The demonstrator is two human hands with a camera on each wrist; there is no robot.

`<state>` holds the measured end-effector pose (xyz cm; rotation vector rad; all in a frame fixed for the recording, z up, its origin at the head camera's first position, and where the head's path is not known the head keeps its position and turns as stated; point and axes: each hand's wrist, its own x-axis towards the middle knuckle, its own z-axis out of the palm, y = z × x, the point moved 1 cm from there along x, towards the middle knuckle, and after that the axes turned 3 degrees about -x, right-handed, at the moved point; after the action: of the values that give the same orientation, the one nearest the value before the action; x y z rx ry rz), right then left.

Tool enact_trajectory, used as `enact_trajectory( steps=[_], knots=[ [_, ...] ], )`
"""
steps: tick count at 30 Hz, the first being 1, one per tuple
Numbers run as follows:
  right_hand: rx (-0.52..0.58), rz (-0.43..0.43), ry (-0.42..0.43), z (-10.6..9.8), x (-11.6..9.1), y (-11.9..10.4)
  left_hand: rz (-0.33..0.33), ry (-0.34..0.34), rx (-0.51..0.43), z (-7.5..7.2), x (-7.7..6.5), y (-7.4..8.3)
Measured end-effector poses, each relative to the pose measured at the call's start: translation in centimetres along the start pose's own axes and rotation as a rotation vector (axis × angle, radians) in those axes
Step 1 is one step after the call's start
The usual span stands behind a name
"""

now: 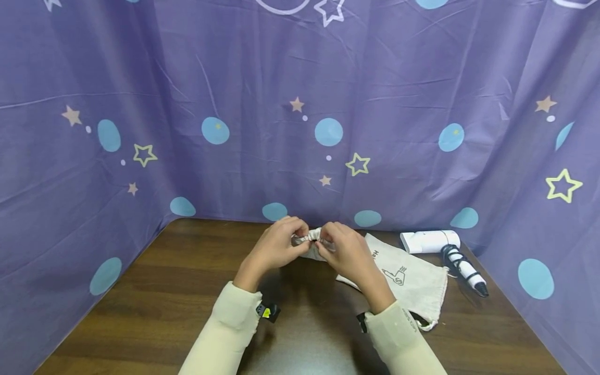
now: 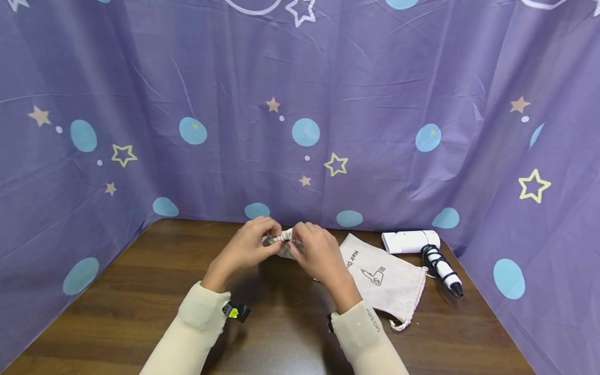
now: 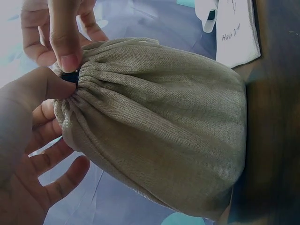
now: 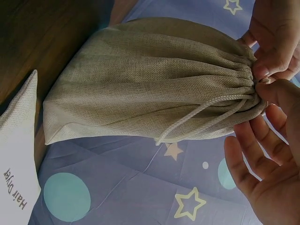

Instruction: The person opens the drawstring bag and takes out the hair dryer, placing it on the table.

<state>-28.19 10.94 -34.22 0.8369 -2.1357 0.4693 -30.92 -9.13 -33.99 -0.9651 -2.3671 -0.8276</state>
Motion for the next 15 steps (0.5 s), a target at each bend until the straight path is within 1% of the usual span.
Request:
enact_trajectory(
  steps=[6,11,15],
  knots=[
    [0.012,-0.002,0.01,0.16,-0.11,0.05,-0.011,-0.018,0.01,0.03,-0.09,-0.02],
    [0.01,0.023,-0.005,-0.04,-0.07,0.34,-0.019,-0.025,-0.001,-0.09,-0.02,-0.05],
    [-0.012,0.031,-0.003,-0.21,-0.07,0.57,-0.027,-0.015,-0.003,-0.31,0.01,-0.03]
  ],
)
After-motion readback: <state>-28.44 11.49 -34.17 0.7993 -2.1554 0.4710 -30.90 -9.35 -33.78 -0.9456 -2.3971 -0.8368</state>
